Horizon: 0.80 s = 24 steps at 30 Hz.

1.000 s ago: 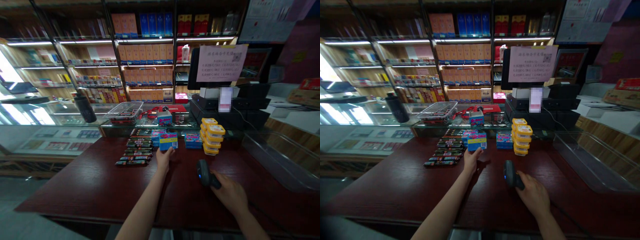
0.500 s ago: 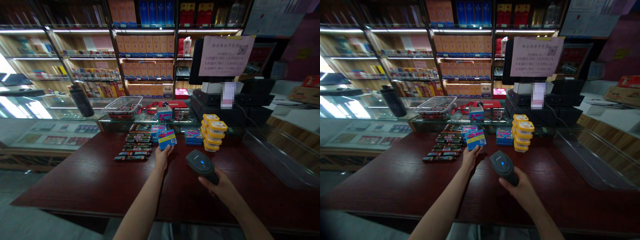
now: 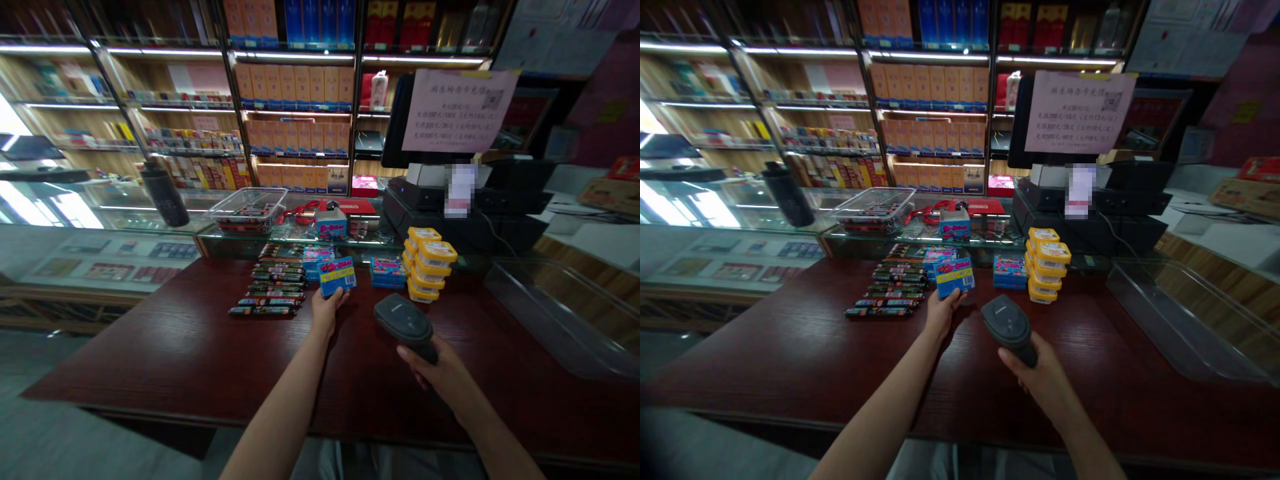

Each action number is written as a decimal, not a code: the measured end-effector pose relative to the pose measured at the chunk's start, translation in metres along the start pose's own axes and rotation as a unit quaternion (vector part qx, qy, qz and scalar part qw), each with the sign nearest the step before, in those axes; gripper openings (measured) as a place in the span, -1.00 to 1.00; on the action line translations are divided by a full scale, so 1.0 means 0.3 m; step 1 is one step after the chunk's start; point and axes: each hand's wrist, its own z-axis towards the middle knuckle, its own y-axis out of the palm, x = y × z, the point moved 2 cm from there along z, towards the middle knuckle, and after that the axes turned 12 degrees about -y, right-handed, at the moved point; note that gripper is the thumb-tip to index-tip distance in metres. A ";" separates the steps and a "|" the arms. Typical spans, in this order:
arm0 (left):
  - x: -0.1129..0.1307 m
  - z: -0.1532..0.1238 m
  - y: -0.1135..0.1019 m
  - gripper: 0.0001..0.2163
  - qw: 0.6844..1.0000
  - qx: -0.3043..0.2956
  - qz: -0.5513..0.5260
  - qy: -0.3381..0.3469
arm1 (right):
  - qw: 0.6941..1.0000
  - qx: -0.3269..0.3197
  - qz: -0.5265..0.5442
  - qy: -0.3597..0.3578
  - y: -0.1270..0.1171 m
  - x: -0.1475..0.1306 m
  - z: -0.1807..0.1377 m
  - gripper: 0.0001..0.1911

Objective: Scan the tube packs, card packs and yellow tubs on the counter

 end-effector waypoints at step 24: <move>0.353 0.030 0.096 -0.76 0.599 0.085 0.688 0.401 | 0.831 0.015 -0.485 -0.270 -0.098 0.264 0.003 -0.64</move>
